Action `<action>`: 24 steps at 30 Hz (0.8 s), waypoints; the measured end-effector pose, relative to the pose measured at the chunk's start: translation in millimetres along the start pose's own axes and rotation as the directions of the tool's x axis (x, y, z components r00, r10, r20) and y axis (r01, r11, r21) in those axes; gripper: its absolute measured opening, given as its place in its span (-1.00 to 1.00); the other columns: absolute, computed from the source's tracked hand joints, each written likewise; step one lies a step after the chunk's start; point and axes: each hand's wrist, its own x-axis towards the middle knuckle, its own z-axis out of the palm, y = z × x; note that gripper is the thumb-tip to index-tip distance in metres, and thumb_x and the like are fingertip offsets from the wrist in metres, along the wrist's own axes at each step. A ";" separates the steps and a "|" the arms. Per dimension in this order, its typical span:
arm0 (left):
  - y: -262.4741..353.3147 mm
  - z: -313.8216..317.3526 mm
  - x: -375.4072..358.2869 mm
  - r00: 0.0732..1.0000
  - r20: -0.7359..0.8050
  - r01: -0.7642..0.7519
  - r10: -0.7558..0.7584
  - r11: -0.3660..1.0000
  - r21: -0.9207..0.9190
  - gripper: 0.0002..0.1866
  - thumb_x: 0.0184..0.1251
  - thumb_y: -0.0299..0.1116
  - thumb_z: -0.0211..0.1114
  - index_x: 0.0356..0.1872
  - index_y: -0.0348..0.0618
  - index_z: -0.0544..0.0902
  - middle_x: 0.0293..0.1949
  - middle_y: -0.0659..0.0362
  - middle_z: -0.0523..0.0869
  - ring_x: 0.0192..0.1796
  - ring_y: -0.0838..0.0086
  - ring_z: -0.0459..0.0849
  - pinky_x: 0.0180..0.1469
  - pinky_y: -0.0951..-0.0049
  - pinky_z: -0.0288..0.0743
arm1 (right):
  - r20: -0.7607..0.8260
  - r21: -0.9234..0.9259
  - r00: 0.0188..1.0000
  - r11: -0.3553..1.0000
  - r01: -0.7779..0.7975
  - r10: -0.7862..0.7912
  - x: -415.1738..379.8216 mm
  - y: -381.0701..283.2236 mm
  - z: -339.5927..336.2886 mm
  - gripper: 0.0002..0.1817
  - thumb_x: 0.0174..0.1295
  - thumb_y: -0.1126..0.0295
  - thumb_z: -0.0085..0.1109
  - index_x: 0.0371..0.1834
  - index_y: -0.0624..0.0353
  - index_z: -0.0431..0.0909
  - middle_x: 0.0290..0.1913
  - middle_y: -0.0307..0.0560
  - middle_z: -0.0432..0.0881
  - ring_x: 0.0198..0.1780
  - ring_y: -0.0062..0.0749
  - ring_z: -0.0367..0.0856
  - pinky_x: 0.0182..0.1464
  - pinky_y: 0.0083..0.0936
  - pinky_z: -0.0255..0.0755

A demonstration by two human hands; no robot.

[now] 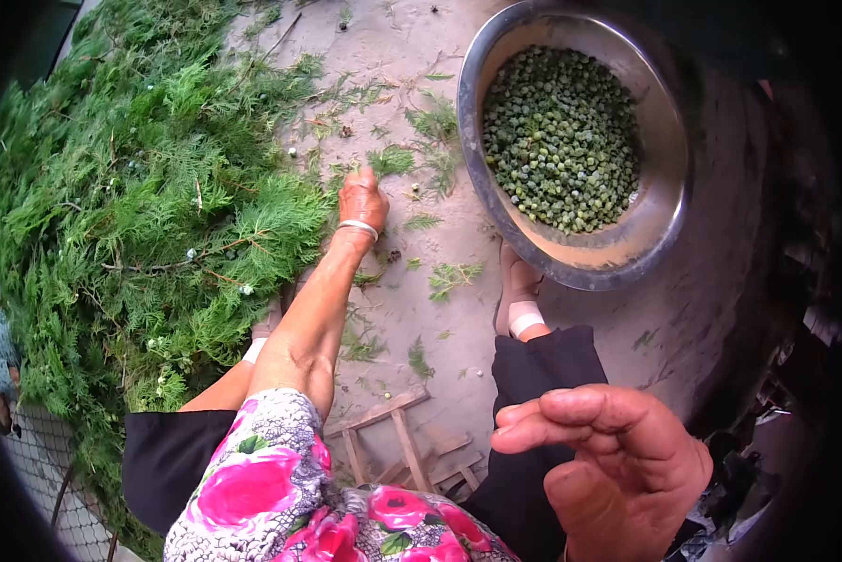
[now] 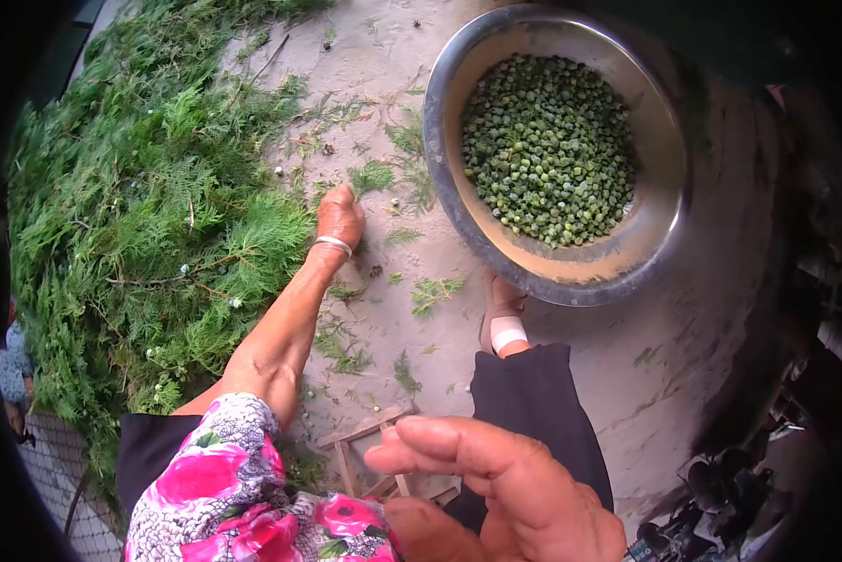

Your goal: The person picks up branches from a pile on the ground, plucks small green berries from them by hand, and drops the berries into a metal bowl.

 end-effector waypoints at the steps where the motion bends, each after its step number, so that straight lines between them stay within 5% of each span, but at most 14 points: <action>1: 4.8 -0.6 0.1 1.000 0.003 -0.001 0.001 1.000 0.000 -0.84 -0.03 -0.55 0.16 -0.35 -0.19 0.57 -0.41 -0.14 0.60 -0.30 -0.04 0.61 -0.24 0.04 0.48 | 0.010 -0.014 1.000 1.000 -0.012 0.012 -0.6 -5.2 3.8 -0.63 0.23 0.49 0.20 0.03 0.53 0.42 -0.16 0.10 0.62 -0.13 -0.32 0.65 -0.03 -0.55 0.50; 2: 14.5 -2.6 -0.2 0.997 0.006 -0.082 0.082 0.995 -0.059 -0.85 -0.04 -0.56 0.16 -0.38 -0.18 0.57 -0.40 -0.13 0.60 -0.31 -0.03 0.60 -0.24 0.06 0.48 | -0.180 0.325 0.960 0.934 -0.150 0.216 -1.4 -19.2 22.6 -0.63 0.23 0.50 0.19 0.03 0.53 0.42 -0.16 0.09 0.62 -0.13 -0.34 0.65 -0.03 -0.57 0.50; 4: 33.5 -0.1 -2.7 0.985 0.007 -0.168 0.170 0.978 -0.126 -0.89 -0.05 -0.55 0.16 -0.43 -0.18 0.57 -0.39 -0.10 0.60 -0.33 0.00 0.59 -0.25 0.11 0.49 | -0.277 0.638 0.849 0.747 -0.187 0.450 -1.2 -17.6 23.9 -0.64 0.23 0.52 0.19 0.03 0.53 0.42 -0.17 0.09 0.62 -0.13 -0.36 0.64 -0.04 -0.58 0.50; 5: 35.8 9.4 -0.6 0.981 0.062 -0.177 0.183 0.980 -0.093 -0.88 -0.06 -0.55 0.16 -0.43 -0.18 0.58 -0.39 -0.09 0.59 -0.33 0.00 0.60 -0.25 0.10 0.49 | -0.184 0.327 0.964 0.937 -0.122 0.189 -1.3 0.3 5.6 -0.65 0.22 0.53 0.19 0.02 0.53 0.42 -0.17 0.08 0.62 -0.14 -0.36 0.64 -0.04 -0.58 0.49; 7: 34.1 27.1 1.9 0.975 0.110 -0.188 0.194 0.980 -0.066 -0.87 -0.07 -0.55 0.17 -0.42 -0.18 0.58 -0.39 -0.09 0.59 -0.33 0.00 0.61 -0.25 0.10 0.50 | 0.005 -0.008 0.999 0.999 0.045 -0.045 0.6 4.8 -4.2 -0.65 0.22 0.54 0.18 0.02 0.53 0.43 -0.18 0.08 0.62 -0.14 -0.36 0.64 -0.04 -0.59 0.49; 10: 26.7 38.0 4.2 0.957 0.181 -0.240 0.226 0.969 0.060 -0.80 -0.10 -0.53 0.21 -0.35 -0.18 0.62 -0.36 -0.11 0.61 -0.36 -0.03 0.62 -0.25 0.09 0.52 | 0.019 -0.126 0.999 0.991 -0.046 0.049 4.3 -7.4 -3.3 -0.66 0.21 0.54 0.18 0.02 0.53 0.43 -0.15 0.08 0.62 -0.13 -0.34 0.64 -0.04 -0.57 0.49; 12: 15.8 34.6 2.1 0.964 0.197 -0.127 0.180 0.958 -0.256 -0.76 -0.07 -0.54 0.23 -0.29 -0.16 0.62 -0.39 -0.13 0.64 -0.40 0.03 0.66 -0.35 0.17 0.54 | -0.021 -0.055 0.997 0.995 -0.081 0.080 3.5 -1.6 -4.7 -0.64 0.22 0.52 0.18 0.03 0.52 0.42 -0.12 0.09 0.61 -0.10 -0.31 0.64 0.00 -0.56 0.48; 13: 30.4 5.1 2.1 0.882 0.469 0.284 -0.051 0.852 -0.440 -0.77 0.05 -0.57 0.21 -0.21 -0.22 0.62 -0.39 -0.10 0.68 -0.47 0.18 0.68 -0.46 0.32 0.54 | -0.032 -0.028 0.996 0.996 -0.088 0.087 3.2 0.1 -4.8 -0.64 0.22 0.52 0.18 0.04 0.51 0.42 -0.12 0.10 0.61 -0.09 -0.30 0.64 0.01 -0.55 0.48; 14: 38.9 -25.8 -1.6 0.891 0.452 0.267 -0.047 0.858 -0.439 -0.77 0.05 -0.57 0.21 -0.21 -0.22 0.62 -0.39 -0.10 0.68 -0.47 0.18 0.68 -0.46 0.32 0.54 | -0.058 -0.035 0.996 0.997 -0.074 0.072 5.7 -0.8 -3.6 -0.66 0.20 0.52 0.20 -0.01 0.52 0.44 -0.15 0.10 0.62 -0.12 -0.32 0.65 -0.01 -0.53 0.48; 15: 46.6 -56.8 -8.3 0.808 0.589 0.522 -0.027 0.495 -0.695 -0.81 0.12 -0.55 0.22 -0.21 -0.26 0.60 -0.40 -0.06 0.68 -0.46 0.24 0.67 -0.49 0.40 0.53 | -0.081 -0.046 0.995 0.997 -0.054 0.050 9.2 -3.0 -2.0 -0.68 0.17 0.53 0.21 -0.05 0.52 0.45 -0.18 0.10 0.63 -0.14 -0.33 0.67 -0.03 -0.51 0.49; 16: 55.0 -89.0 -16.1 0.725 0.684 0.685 0.080 0.013 -0.728 -0.85 0.19 -0.53 0.22 -0.21 -0.29 0.58 -0.40 -0.02 0.67 -0.46 0.31 0.67 -0.53 0.48 0.52 | -0.102 -0.057 0.994 0.998 -0.032 0.026 11.1 -4.3 -0.2 -0.69 0.15 0.54 0.23 -0.10 0.52 0.47 -0.21 0.10 0.64 -0.17 -0.34 0.68 -0.05 -0.49 0.50; 18: 75.1 -156.9 -33.7 0.723 0.648 0.691 0.241 -0.232 -0.685 -0.80 0.22 -0.48 0.25 -0.16 -0.33 0.55 -0.38 0.00 0.63 -0.42 0.33 0.65 -0.49 0.57 0.51 | -0.081 -0.088 0.995 0.995 0.052 -0.059 12.3 7.6 1.6 -0.65 0.15 0.50 0.23 -0.05 0.52 0.46 -0.21 0.08 0.66 -0.12 -0.30 0.67 -0.05 -0.47 0.51; 20: 89.0 -207.2 -51.6 0.747 0.575 0.664 0.332 -0.338 -0.667 -0.79 0.23 -0.46 0.25 -0.16 -0.34 0.55 -0.36 -0.04 0.63 -0.41 0.32 0.64 -0.54 0.59 0.49 | -0.010 -0.379 0.930 0.862 0.337 -0.368 16.9 26.8 5.0 -0.55 0.13 0.50 0.24 0.07 0.49 0.42 -0.14 0.10 0.64 -0.06 -0.27 0.63 -0.06 -0.46 0.52; 24: 116.5 -308.7 -80.0 0.711 0.570 0.687 0.413 -0.232 -0.689 -0.78 0.26 -0.44 0.19 -0.14 -0.38 0.53 -0.37 -0.07 0.62 -0.47 0.32 0.59 -0.62 0.62 0.42 | 0.211 -0.435 0.859 0.743 0.509 -0.466 17.6 23.9 20.9 -0.43 0.07 0.49 0.29 0.18 0.43 0.36 -0.04 0.13 0.60 -0.01 -0.28 0.60 -0.07 -0.47 0.52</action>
